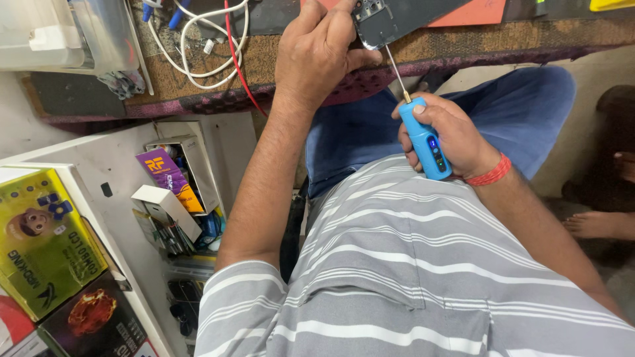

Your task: The person uses a purple plastic pry tool to separate the back cover of a white smartphone. They then use a blue electric screwdriver to remove screws from the back cover of a black smartphone, placing the cover on the workbench.

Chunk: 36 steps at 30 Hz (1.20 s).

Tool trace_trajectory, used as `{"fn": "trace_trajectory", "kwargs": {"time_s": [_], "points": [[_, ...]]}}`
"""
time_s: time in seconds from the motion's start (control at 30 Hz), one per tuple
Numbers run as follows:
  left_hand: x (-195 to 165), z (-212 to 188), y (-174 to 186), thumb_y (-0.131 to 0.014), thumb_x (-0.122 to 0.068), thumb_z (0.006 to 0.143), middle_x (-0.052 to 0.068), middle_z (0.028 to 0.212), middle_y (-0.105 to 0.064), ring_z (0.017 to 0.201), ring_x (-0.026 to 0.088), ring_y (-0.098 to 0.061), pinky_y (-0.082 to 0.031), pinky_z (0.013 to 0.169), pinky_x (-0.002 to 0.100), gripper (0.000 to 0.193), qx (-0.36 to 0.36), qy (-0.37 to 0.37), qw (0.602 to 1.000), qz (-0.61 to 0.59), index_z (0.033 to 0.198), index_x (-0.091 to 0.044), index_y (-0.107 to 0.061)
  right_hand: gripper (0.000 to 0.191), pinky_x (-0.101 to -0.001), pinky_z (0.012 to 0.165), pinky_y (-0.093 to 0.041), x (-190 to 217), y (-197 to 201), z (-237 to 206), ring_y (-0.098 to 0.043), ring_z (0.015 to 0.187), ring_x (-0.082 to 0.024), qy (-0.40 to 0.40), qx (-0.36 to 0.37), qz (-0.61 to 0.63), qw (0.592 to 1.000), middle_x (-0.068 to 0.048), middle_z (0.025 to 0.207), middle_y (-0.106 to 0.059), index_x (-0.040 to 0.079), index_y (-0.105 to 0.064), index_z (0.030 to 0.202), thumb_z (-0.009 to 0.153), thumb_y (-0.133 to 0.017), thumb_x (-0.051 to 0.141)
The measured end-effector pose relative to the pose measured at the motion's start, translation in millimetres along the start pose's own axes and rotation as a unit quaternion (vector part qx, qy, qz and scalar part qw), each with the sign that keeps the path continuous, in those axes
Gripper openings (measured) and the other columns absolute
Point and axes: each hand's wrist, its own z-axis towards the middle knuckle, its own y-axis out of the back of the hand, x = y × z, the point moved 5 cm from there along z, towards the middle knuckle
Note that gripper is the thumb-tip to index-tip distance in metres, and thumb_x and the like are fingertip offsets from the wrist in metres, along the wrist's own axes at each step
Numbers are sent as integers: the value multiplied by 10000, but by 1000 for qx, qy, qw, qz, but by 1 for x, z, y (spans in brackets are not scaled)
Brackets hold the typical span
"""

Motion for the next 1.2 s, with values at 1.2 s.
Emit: {"fn": "trace_trajectory", "kwargs": {"time_s": [1.2], "points": [[2,-1,5,-803,-538,769,38,1140,-682,985,252,-605,-562,765,345,615,-13,-9,1000,-23,1051,-31,-599,325,-306,480,-511,1,8,-5,-596,537,-169,-29,-57,-21,998,-117,762,-617,14,-602,1170,1004,-442,242]]}}
